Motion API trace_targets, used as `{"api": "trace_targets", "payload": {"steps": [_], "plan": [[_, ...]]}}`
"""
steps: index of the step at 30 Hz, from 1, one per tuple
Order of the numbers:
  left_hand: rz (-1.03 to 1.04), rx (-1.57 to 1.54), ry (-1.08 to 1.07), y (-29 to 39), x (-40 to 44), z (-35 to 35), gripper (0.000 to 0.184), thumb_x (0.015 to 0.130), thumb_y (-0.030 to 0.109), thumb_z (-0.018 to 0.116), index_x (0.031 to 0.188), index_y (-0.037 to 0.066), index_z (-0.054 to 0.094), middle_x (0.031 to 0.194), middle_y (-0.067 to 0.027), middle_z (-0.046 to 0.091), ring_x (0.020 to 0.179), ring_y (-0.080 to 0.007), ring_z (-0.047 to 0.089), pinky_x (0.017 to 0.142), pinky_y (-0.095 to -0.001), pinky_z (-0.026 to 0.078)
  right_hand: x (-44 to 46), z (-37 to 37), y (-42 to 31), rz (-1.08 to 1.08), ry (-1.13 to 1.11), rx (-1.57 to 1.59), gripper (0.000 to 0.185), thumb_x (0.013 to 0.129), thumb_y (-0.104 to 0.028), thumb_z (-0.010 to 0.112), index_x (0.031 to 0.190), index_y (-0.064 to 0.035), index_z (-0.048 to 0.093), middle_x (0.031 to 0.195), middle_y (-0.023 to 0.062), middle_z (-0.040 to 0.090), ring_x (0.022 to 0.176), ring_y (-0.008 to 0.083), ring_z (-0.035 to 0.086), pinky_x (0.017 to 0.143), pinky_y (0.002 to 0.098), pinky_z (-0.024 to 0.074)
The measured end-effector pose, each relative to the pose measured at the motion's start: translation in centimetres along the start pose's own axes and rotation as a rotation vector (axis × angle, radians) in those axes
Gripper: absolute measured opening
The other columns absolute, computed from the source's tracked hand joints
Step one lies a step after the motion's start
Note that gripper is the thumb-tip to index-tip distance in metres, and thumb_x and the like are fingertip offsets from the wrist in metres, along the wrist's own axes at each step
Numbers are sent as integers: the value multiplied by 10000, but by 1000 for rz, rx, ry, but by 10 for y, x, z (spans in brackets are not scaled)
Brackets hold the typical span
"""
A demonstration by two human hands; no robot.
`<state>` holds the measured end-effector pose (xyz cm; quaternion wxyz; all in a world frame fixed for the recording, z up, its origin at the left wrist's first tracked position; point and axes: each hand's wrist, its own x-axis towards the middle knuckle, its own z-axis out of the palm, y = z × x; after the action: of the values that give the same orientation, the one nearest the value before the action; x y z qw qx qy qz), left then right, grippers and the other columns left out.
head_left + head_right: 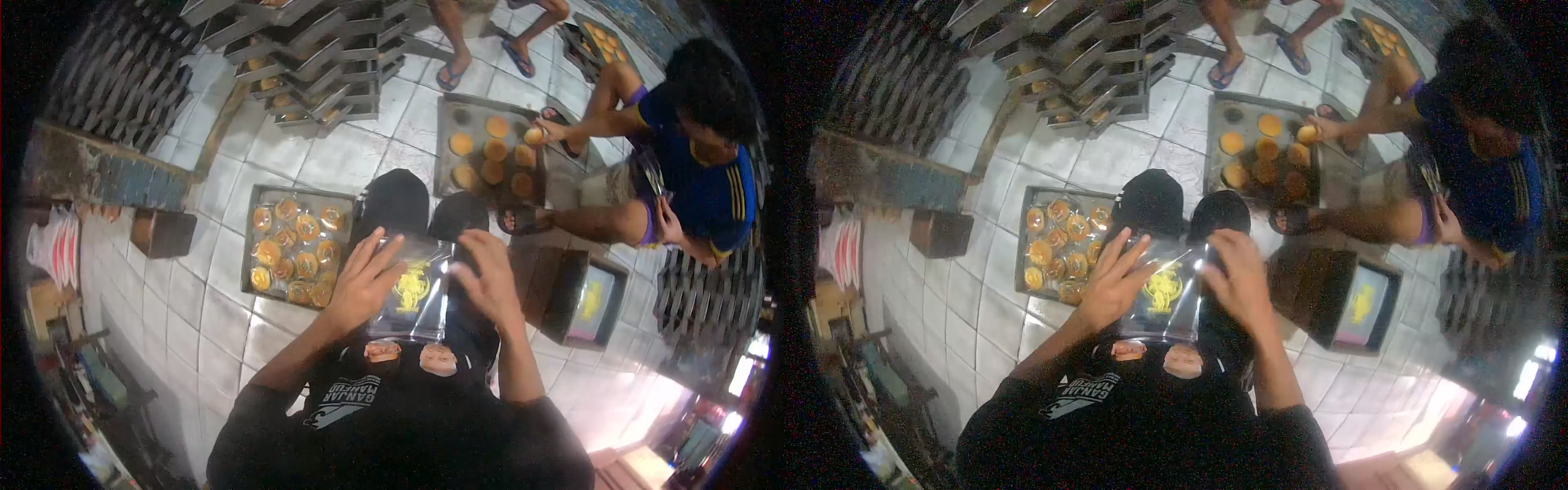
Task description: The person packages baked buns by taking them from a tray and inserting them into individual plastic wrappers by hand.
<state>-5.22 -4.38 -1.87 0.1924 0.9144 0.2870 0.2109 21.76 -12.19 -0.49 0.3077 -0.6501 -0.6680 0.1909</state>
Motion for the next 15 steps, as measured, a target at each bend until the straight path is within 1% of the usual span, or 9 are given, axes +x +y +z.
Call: {"api": "trace_targets", "payload": {"steps": [3,5,6,8,10,11,13,14,15], "plan": [[254,-14,17,2,-6,-7,432,810,4,711,1225,116,756,1496,-177,543,1398,-457,468,1153,-527,402,-6,-20,-46,-87,-79,-56,384,862,-210,776,1200,-60,671,1172,154,622,1135,365,579,980,457,478],[268,-78,38,14,-2,-9,491,784,-3,719,1256,130,750,1506,-163,539,1381,-403,508,1146,-484,422,-14,-27,-51,-68,-78,-85,328,871,-202,770,1163,-76,689,1091,137,628,1088,348,589,953,449,488],[-138,-500,-16,24,-2,-9,470,808,3,715,1260,129,746,1508,-171,535,1365,-368,533,1117,-460,456,-19,-30,-52,-59,-97,-110,272,880,-195,765,1126,-93,708,1010,120,634,1040,331,600,925,440,498],[-295,-696,-269,13,1,-13,289,1003,215,655,1254,87,719,1365,-170,661,1159,-234,710,954,-311,545,-12,-57,-57,-59,-129,-15,233,884,-183,766,1093,-95,714,976,116,647,1006,330,611,899,430,505],[-416,-664,-501,13,20,-37,259,1008,211,648,1219,86,730,1289,-161,701,1093,-216,734,908,-313,560,-3,-66,-20,-73,-117,308,150,905,-154,764,1020,-72,714,955,106,700,895,300,660,828,382,543],[-529,-619,-713,11,28,-43,233,1012,207,642,1183,84,740,1213,-153,740,1026,-199,757,861,-315,575,-9,-55,20,298,-182,848,206,952,-175,729,1107,-49,677,996,100,722,818,235,675,793,349,570],[-554,-816,-287,-6,28,-33,204,1034,210,615,1020,32,713,973,-124,757,812,-197,746,749,-316,575,-17,-6,133,412,24,1563,455,1003,-332,670,1335,-41,561,1023,137,721,898,194,708,805,352,591],[-529,-838,-151,-12,41,-28,197,1035,200,613,1002,28,704,947,-114,744,771,-206,735,733,-321,574,-17,28,178,771,272,1409,451,994,-390,675,1266,-33,629,1038,137,723,905,225,716,793,360,591],[-496,-851,-19,-18,55,-24,193,1035,190,610,984,25,696,922,-104,732,731,-215,723,718,-327,573,-41,68,240,960,108,664,429,982,-357,673,1266,-39,630,1005,125,721,872,217,699,771,366,575]]}}
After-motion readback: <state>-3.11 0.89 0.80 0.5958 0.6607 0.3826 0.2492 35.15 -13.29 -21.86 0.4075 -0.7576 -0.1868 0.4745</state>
